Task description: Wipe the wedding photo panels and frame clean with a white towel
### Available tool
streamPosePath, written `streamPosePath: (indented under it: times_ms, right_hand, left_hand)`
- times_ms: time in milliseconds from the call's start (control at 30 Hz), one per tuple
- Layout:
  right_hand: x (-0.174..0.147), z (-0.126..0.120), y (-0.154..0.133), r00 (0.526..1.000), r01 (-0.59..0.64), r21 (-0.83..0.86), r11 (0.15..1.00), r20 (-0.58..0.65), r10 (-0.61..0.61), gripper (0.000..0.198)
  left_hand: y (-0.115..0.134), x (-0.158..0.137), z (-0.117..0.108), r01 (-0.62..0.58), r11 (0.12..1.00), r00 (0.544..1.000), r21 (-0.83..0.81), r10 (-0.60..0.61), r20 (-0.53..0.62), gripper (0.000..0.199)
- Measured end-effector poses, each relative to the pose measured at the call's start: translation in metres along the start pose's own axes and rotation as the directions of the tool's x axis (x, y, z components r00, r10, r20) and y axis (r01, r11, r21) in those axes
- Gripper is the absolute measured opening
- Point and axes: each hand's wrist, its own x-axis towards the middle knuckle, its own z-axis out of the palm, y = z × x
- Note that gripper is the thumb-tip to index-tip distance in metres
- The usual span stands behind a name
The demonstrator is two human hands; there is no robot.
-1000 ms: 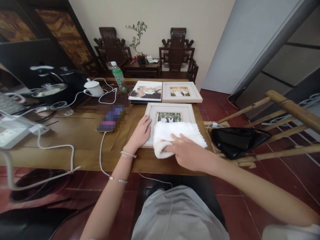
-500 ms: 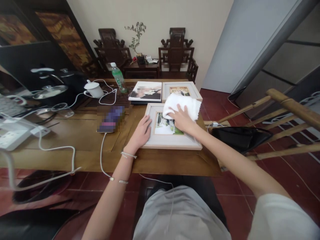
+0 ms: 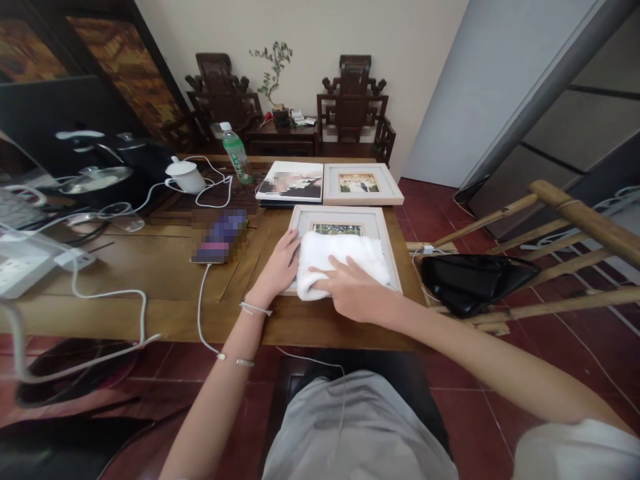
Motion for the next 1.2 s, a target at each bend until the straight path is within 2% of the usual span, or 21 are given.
streamPosePath:
  times_ms: [100, 267, 333, 400, 533, 633, 700, 833, 967, 1067, 1200]
  right_hand:
    - [0.02, 0.008, 0.017, 0.999, -0.046, -0.041, 0.998, -0.019, 0.046, 0.065]
    - [0.067, 0.012, 0.052, 0.974, -0.195, -0.136, 0.971, -0.144, 0.175, 0.066]
    - [0.083, 0.01, 0.057, 0.964, -0.235, -0.146, 0.961, -0.164, 0.211, 0.064]
    - [0.09, 0.008, 0.053, 0.97, -0.213, -0.16, 0.964, -0.152, 0.19, 0.061]
    - [0.077, 0.009, 0.028, 0.997, -0.039, -0.184, 0.982, -0.074, 0.025, 0.057]
    - [0.048, 0.011, 0.015, 0.996, 0.08, -0.147, 0.986, -0.021, -0.084, 0.057]
    - [0.028, 0.008, 0.014, 0.994, 0.112, -0.1, 0.989, 0.004, -0.113, 0.061]
    - [-0.006, -0.007, 0.026, 1.0, 0.024, -0.046, 0.999, 0.022, -0.023, 0.062]
    - [-0.018, -0.018, 0.047, 0.988, -0.151, -0.066, 0.986, 0.029, 0.153, 0.057]
    - [-0.01, -0.014, 0.068, 0.983, -0.182, -0.101, 0.978, -0.017, 0.181, 0.06]
    - [0.021, -0.004, 0.089, 0.973, -0.203, -0.123, 0.971, -0.136, 0.186, 0.067]
  left_hand:
    - [-0.001, 0.0, 0.001, 0.001, 1.0, 1.0, -0.006, -0.001, -0.006, 0.045]
    - [0.004, 0.0, -0.001, 0.017, 1.0, 0.999, -0.026, -0.018, -0.047, 0.052]
    - [0.008, 0.0, -0.003, 0.022, 0.999, 0.998, -0.049, -0.025, -0.064, 0.058]
    - [0.013, 0.0, -0.006, 0.027, 0.997, 0.996, -0.075, -0.033, -0.079, 0.063]
    - [0.02, -0.001, -0.011, 0.018, 0.991, 0.991, -0.132, -0.036, -0.131, 0.073]
    - [0.023, -0.002, -0.011, 0.023, 0.987, 0.987, -0.16, -0.048, -0.155, 0.08]
    - [0.022, -0.002, -0.011, 0.045, 0.987, 0.988, -0.157, -0.068, -0.142, 0.082]
    - [0.017, -0.002, -0.005, 0.1, 0.989, 0.987, -0.111, -0.113, -0.116, 0.071]
    - [0.009, -0.001, -0.001, 0.055, 0.998, 0.997, -0.033, -0.057, -0.061, 0.056]
    - [0.006, -0.001, -0.002, 0.037, 0.999, 0.999, 0.001, -0.037, -0.019, 0.05]
    - [0.006, -0.001, -0.003, 0.032, 0.999, 0.999, 0.015, -0.031, -0.009, 0.045]
